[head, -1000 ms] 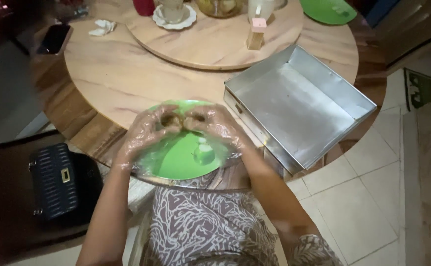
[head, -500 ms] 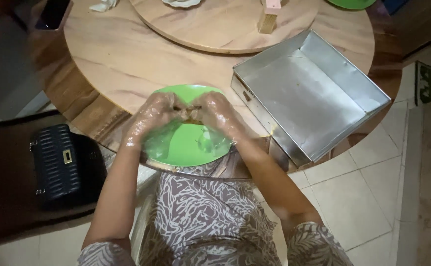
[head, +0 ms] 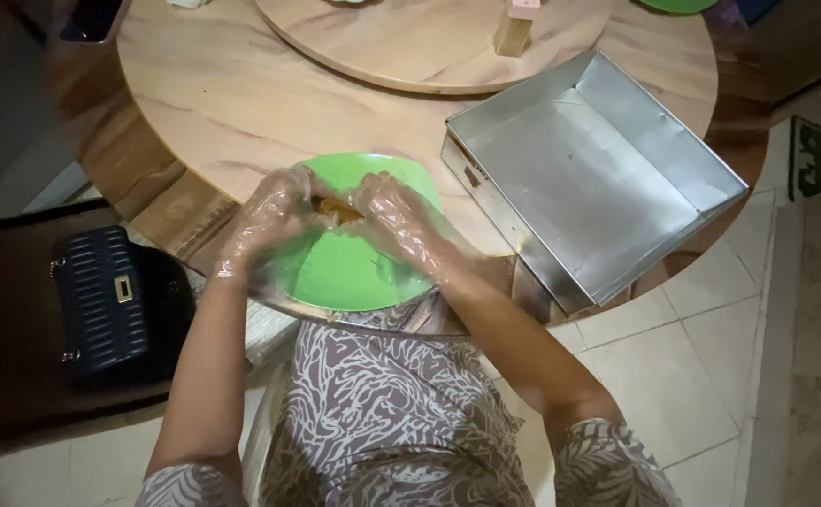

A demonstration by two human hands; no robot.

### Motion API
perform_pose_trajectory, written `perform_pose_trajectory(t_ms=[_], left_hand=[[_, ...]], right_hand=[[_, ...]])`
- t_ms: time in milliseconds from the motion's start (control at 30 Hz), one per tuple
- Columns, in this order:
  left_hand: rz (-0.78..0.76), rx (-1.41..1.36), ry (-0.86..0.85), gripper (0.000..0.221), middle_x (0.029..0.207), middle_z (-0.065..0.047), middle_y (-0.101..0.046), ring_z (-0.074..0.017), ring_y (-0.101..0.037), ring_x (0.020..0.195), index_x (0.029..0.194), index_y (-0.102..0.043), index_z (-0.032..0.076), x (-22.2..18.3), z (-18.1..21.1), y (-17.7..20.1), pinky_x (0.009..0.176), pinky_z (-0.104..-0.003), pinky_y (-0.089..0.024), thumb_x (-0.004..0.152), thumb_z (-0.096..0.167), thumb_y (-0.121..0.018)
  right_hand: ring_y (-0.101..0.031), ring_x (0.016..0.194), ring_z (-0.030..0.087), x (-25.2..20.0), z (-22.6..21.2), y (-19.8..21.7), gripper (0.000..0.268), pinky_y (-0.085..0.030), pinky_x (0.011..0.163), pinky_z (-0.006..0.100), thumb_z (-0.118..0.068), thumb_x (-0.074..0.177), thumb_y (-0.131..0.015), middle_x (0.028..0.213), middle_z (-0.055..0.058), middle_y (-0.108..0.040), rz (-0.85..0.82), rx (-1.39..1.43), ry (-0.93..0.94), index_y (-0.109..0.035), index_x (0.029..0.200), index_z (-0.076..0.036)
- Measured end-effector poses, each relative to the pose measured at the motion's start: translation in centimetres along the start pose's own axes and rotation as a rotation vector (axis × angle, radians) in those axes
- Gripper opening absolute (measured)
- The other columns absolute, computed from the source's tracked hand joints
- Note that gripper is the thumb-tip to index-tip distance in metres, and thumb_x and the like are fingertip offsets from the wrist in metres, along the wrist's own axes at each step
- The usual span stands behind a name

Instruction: Kneading and shaping a small portion of brown paste or dough on a plate using both hands.

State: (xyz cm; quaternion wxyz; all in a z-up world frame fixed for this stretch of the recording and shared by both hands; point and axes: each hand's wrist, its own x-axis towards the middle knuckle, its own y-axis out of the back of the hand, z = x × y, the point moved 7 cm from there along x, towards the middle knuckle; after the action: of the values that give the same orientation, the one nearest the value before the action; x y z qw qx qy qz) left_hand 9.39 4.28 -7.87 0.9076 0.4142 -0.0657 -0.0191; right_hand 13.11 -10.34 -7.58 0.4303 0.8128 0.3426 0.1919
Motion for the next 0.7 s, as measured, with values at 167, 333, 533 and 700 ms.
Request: perform_pose_trajectory(t_ms=[167, 333, 533, 700], left_hand=[[0.106, 0.192, -0.287, 0.041, 0.093, -0.019, -0.064, -0.0384, -0.068, 0.095, 0.105, -0.070, -0.002, 1.5, -4.7, -2.4, 0.081, -0.042, -0.057, 0.071, 0.013, -0.088], [-0.118, -0.008, -0.096, 0.035, 0.092, -0.017, -0.070, -0.0360, -0.071, 0.092, 0.102, -0.078, 0.008, -0.7, 5.5, 2.3, 0.084, -0.047, -0.058, 0.072, 0.024, -0.084], [-0.101, -0.159, -0.011, 0.023, 0.095, -0.013, -0.070, -0.0342, -0.069, 0.097, 0.102, -0.078, 0.012, -0.5, 4.0, 0.2, 0.089, -0.043, -0.054, 0.085, 0.027, -0.078], [-0.044, -0.027, -0.162, 0.024, 0.100, -0.018, -0.068, -0.0414, -0.065, 0.103, 0.106, -0.079, 0.015, -0.5, 4.0, 0.3, 0.089, -0.052, -0.053, 0.084, 0.021, -0.073]], right_hand=[[-0.066, 0.097, 0.028, 1.3, 2.2, -2.0, 0.014, -0.058, 0.087, 0.042, -0.023, 0.090, -0.070, 0.096, 0.007, -0.061, -0.011, -0.079, 0.014, -0.070, 0.101, -0.015], [-0.064, 0.106, 0.038, -2.0, 0.0, 3.1, 0.039, -0.054, 0.094, 0.058, -0.033, 0.084, -0.077, 0.107, 0.016, -0.065, -0.083, 0.017, -0.044, -0.073, 0.118, -0.015], [-0.067, 0.095, 0.038, -3.8, 1.5, 3.8, 0.033, -0.056, 0.093, 0.047, -0.032, 0.083, -0.081, 0.095, 0.017, -0.066, -0.009, -0.054, -0.025, -0.077, 0.109, -0.012], [-0.071, 0.078, 0.037, -3.1, 2.4, 2.1, 0.024, -0.062, 0.075, 0.052, -0.024, 0.082, -0.078, 0.078, 0.012, -0.061, 0.031, -0.129, -0.076, -0.069, 0.084, -0.002]])
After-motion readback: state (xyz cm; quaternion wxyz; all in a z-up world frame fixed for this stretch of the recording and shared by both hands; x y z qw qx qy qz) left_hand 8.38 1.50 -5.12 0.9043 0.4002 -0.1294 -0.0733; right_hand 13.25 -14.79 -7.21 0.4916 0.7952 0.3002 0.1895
